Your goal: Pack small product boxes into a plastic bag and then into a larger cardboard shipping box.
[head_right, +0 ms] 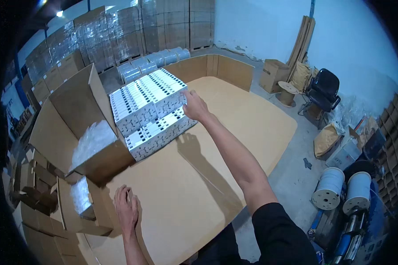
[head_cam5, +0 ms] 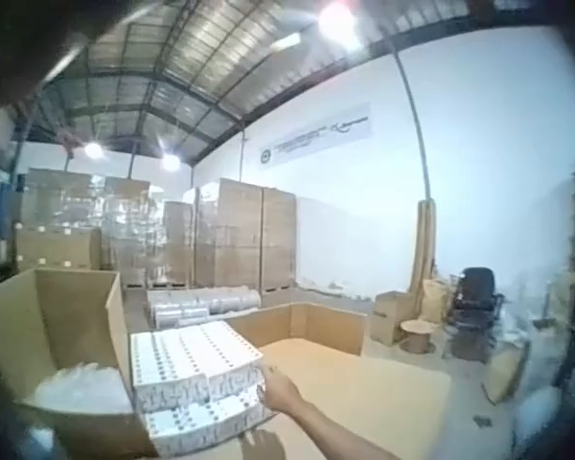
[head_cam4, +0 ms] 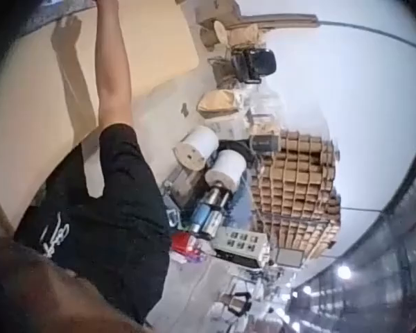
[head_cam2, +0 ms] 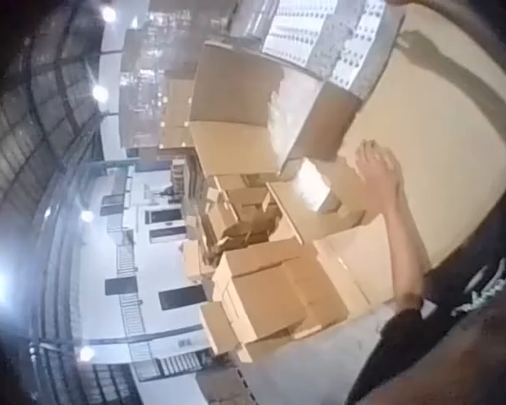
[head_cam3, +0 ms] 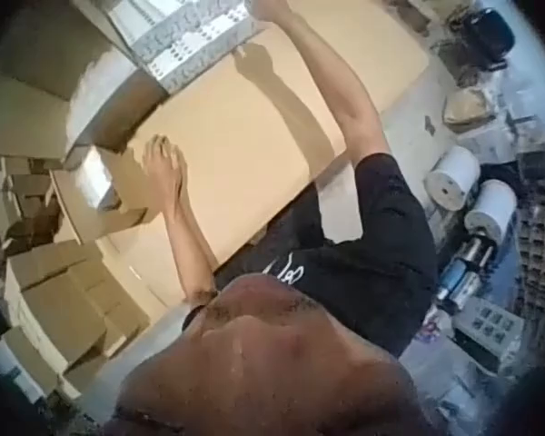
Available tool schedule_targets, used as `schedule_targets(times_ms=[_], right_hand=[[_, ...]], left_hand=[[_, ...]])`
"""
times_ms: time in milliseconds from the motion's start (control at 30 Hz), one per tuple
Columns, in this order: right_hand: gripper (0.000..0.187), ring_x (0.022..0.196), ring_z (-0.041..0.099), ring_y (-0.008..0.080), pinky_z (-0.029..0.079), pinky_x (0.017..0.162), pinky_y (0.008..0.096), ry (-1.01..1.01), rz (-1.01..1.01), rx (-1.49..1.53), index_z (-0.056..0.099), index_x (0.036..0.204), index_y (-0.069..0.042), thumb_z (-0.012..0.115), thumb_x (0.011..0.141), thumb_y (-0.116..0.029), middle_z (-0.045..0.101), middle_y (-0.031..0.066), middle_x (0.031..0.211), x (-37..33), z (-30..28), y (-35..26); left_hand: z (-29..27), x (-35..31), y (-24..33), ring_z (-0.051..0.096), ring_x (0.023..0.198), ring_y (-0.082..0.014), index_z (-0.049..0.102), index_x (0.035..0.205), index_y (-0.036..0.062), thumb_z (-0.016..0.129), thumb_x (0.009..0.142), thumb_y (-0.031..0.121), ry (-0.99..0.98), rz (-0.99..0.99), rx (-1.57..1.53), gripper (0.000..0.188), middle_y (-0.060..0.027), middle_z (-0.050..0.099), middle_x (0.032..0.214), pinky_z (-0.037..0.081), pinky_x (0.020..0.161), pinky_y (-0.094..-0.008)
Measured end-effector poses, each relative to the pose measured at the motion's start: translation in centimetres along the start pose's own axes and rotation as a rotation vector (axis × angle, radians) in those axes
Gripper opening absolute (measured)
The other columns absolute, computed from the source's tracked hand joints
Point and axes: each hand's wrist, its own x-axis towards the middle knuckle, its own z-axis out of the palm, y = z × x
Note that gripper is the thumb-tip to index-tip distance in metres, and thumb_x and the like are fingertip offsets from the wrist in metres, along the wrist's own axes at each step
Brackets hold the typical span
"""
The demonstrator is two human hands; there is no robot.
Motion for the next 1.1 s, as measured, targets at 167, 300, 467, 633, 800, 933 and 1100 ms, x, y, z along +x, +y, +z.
schedule_targets(times_ms=[167, 300, 467, 633, 800, 933, 1100], right_hand=[[0.054, 0.128, 0.054, 0.0401, 0.051, 0.103, 0.0496, 0.185, -0.163, -0.043, 0.058, 0.138, -0.019, 0.069, 0.087, -0.009, 0.046, 0.0192, 0.141, 2.0, -0.6, -0.4], [0.051, 0.128, 0.054, 0.0374, 0.050, 0.105, 0.0466, 0.144, -0.237, -0.123, 0.060, 0.136, -0.021, 0.070, 0.088, -0.008, 0.047, 0.0179, 0.141, 2.6, 1.0, -2.1], [0.045, 0.129, 0.052, 0.0368, 0.048, 0.106, 0.0468, 0.164, -0.292, -0.093, 0.061, 0.126, -0.017, 0.075, 0.085, -0.006, 0.047, 0.0137, 0.140, 3.0, 2.2, -2.0], [0.039, 0.121, 0.054, 0.0335, 0.048, 0.101, 0.0445, 0.146, -0.325, -0.098, 0.059, 0.117, -0.011, 0.075, 0.082, -0.001, 0.058, 0.0099, 0.124, 2.2, 2.0, -2.3], [0.034, 0.114, 0.057, 0.0321, 0.049, 0.098, 0.0438, 0.147, -0.390, -0.159, 0.065, 0.117, -0.011, 0.070, 0.084, -0.001, 0.061, 0.0086, 0.117, 0.2, 1.0, -1.7], [0.035, 0.107, 0.061, 0.0346, 0.052, 0.091, 0.0455, 0.191, -0.413, -0.084, 0.064, 0.118, -0.010, 0.069, 0.086, 0.001, 0.062, 0.0106, 0.114, -3.0, 0.3, -4.1], [0.037, 0.084, 0.069, 0.0278, 0.057, 0.069, 0.0403, 0.162, -0.289, 0.264, 0.058, 0.126, -0.005, 0.062, 0.091, 0.007, 0.064, 0.0134, 0.110, -9.1, 1.3, -8.8]], left_hand=[[0.9, 0.4, 0.9, 0.046, 0.138, -0.0351, 0.061, 0.127, 0.0029, 0.065, 0.092, 0.014, -0.009, -0.040, 0.002, 0.037, -0.0159, 0.056, 0.141, 0.031, 0.119, -0.0479], [0.5, 0.8, 0.4, 0.046, 0.138, -0.0350, 0.062, 0.126, 0.0038, 0.065, 0.091, 0.013, -0.016, -0.051, 0.037, 0.036, -0.0155, 0.057, 0.140, 0.031, 0.119, -0.0482], [0.6, 1.0, 0.5, 0.047, 0.138, -0.0356, 0.062, 0.126, 0.0032, 0.065, 0.092, 0.013, 0.007, -0.023, 0.052, 0.036, -0.0156, 0.058, 0.140, 0.032, 0.119, -0.0492], [0.5, 0.7, 0.1, 0.046, 0.139, -0.0362, 0.062, 0.126, 0.0030, 0.065, 0.092, 0.014, 0.014, -0.026, 0.044, 0.036, -0.0156, 0.057, 0.141, 0.031, 0.119, -0.0495], [0.6, 0.7, 0.1, 0.047, 0.139, -0.0368, 0.061, 0.128, 0.0038, 0.063, 0.094, 0.012, -0.010, -0.010, 0.039, 0.035, -0.0161, 0.057, 0.141, 0.032, 0.120, -0.0492], [0.0, 0.3, 0.1, 0.048, 0.137, -0.0364, 0.061, 0.128, 0.0031, 0.064, 0.094, 0.011, -0.004, -0.037, -0.047, 0.035, -0.0160, 0.057, 0.139, 0.035, 0.118, -0.0474], [-0.8, 1.0, 1.3, 0.058, 0.124, -0.0334, 0.061, 0.128, 0.0016, 0.063, 0.096, 0.012, 0.009, -0.211, -0.344, 0.033, -0.0156, 0.062, 0.130, 0.045, 0.109, -0.0450]])
